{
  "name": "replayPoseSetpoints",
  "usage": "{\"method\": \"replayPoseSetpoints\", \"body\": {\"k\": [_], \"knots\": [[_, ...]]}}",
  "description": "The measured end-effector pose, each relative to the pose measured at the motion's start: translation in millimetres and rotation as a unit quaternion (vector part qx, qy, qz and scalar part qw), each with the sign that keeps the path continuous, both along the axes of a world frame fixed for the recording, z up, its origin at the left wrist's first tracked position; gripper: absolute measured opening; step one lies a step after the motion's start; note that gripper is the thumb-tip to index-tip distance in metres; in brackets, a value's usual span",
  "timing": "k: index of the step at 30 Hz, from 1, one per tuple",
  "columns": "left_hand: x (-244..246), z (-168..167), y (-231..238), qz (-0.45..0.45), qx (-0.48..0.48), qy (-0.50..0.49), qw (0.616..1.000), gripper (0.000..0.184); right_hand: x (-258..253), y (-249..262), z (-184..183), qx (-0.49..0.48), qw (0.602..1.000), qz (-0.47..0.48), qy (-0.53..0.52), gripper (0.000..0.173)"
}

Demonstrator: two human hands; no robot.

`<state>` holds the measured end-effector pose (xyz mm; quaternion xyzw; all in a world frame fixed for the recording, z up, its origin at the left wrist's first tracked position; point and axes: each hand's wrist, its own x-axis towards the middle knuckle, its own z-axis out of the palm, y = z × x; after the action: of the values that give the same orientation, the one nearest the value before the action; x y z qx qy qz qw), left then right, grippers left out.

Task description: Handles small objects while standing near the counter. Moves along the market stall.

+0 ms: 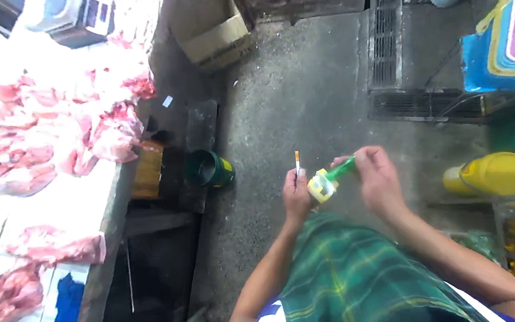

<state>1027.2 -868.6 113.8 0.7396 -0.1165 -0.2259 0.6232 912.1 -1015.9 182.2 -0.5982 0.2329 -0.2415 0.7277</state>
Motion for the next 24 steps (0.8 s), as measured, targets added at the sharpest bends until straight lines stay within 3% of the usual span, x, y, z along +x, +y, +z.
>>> {"method": "replayPoseSetpoints", "body": {"k": [3, 5, 7, 10, 12, 16, 19, 24], "knots": [[70, 6, -28, -0.036, -0.002, 0.011, 0.999, 0.029, 67, -42, 12, 0.158, 0.981, -0.088, 0.072, 0.033], [117, 15, -42, -0.058, 0.008, 0.010, 0.998, 0.028, 102, -68, 19, 0.198, 0.969, -0.065, 0.134, 0.041], [160, 18, -55, -0.067, 0.009, 0.006, 0.998, 0.026, 129, -84, 27, 0.176, 0.977, -0.004, 0.120, 0.046], [216, 16, -71, -0.071, 0.005, 0.008, 0.997, 0.024, 166, -96, 46, 0.125, 0.990, 0.051, 0.032, 0.029], [249, 13, -82, -0.065, -0.004, 0.015, 0.998, 0.023, 195, -108, 56, 0.119, 0.989, 0.078, -0.032, 0.026], [302, 5, -106, -0.035, 0.000, 0.023, 0.999, 0.025, 258, -143, 78, 0.173, 0.965, 0.139, -0.140, 0.055], [339, 3, -133, -0.003, 0.012, 0.004, 1.000, 0.025, 304, -182, 100, 0.142, 0.949, 0.172, -0.223, 0.055], [398, 12, -181, 0.073, 0.018, -0.003, 0.997, 0.025, 374, -259, 125, 0.059, 0.955, 0.199, -0.210, 0.041]]}}
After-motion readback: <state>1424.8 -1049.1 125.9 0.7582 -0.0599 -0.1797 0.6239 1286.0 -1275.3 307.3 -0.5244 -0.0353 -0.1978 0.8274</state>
